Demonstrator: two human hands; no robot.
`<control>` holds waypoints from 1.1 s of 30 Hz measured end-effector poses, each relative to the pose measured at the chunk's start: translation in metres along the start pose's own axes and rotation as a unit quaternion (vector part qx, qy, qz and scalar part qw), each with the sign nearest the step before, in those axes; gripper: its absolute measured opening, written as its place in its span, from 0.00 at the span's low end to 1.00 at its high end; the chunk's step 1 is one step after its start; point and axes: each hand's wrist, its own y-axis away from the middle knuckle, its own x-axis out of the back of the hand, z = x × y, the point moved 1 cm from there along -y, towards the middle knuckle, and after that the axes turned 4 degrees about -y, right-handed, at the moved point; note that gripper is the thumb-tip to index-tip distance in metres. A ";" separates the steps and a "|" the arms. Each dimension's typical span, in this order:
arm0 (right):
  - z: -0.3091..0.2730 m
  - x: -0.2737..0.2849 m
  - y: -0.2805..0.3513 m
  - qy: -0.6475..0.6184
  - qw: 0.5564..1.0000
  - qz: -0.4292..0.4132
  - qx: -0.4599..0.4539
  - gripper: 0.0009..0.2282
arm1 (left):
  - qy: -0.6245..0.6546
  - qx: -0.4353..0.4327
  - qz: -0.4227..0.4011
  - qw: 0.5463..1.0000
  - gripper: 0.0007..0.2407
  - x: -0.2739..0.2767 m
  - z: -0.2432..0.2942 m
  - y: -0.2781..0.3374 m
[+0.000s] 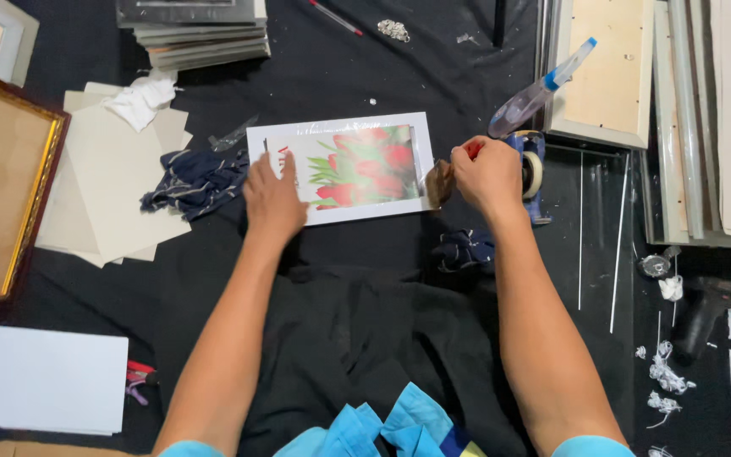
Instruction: The person cleans the back and front surfaces of a white picture frame using a brush and a cloth. They flip the frame to access both sides, wipe the artwork, and then set the frame aside before picking up another frame to repeat the process.
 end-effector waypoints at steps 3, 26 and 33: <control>-0.026 0.017 0.013 0.037 0.999 -0.010 0.001 0.10 | 0.050 -0.096 -0.081 0.991 0.38 -0.011 0.058 0.015; -0.042 -0.036 -0.043 -0.007 1.000 0.023 0.006 0.09 | -0.009 -0.162 -0.178 0.971 0.25 -0.057 0.079 0.004; -0.026 -0.025 -0.044 0.055 0.998 0.024 -0.009 0.10 | 0.040 -0.139 -0.228 0.963 0.31 -0.044 0.078 0.010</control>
